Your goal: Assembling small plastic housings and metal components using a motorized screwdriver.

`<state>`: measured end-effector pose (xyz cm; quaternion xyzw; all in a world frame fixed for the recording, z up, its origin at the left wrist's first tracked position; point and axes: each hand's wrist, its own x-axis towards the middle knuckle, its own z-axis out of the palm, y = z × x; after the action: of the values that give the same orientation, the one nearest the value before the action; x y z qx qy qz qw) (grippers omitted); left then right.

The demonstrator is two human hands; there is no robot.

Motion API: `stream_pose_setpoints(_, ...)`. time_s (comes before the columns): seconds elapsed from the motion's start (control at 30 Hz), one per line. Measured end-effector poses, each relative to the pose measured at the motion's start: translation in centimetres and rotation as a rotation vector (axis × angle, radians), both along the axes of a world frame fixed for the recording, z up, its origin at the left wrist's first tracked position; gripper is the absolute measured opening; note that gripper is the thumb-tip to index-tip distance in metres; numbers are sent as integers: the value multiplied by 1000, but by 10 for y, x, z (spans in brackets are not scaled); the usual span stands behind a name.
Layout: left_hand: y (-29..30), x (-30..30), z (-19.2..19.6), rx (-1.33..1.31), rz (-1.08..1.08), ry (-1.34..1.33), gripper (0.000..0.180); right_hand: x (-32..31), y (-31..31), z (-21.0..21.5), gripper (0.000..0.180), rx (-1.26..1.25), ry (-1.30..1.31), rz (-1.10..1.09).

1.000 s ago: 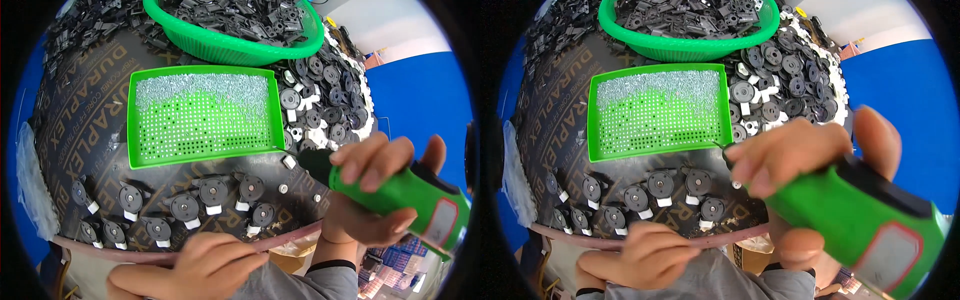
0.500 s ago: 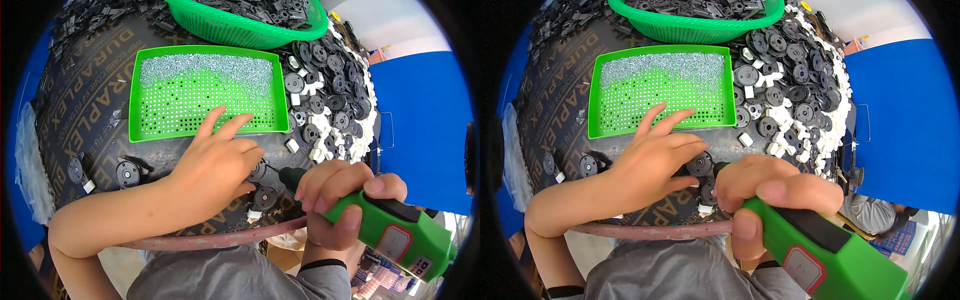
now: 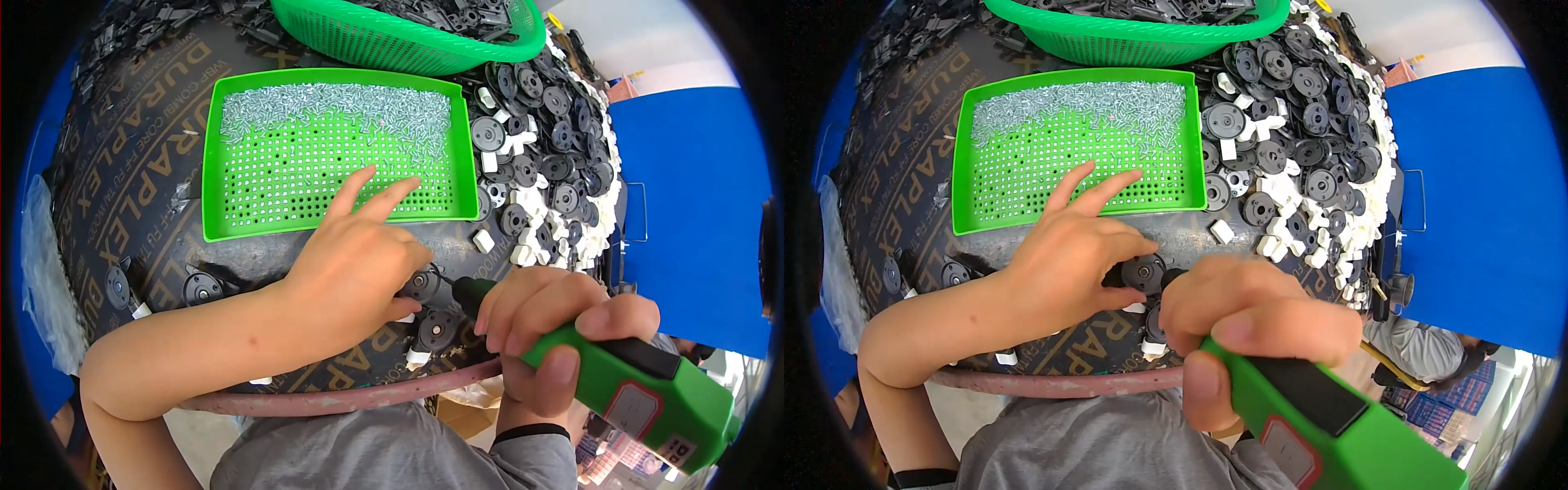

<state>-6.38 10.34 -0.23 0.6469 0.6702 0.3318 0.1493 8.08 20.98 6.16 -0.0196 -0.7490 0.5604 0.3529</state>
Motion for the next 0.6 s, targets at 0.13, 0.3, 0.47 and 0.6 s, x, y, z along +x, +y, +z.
stream_pose_setpoints(0.13, 1, -3, -1, -10, -14, -24, 26, -2, 1, -2, 34, 10, -19, 9)
stream_pose_setpoints(0.3, 0, -4, -1, -9, -16, -14, 26, -7, 2, -4, 34, -6, -39, 2)
stream_pose_setpoints(0.47, 0, 0, 7, -86, 9, -30, 43, -16, 25, 24, 23, 17, 163, 52)
stream_pose_setpoints(0.6, -4, 2, 1, -69, 62, -46, 42, -46, 46, 0, 27, 102, 101, -36)
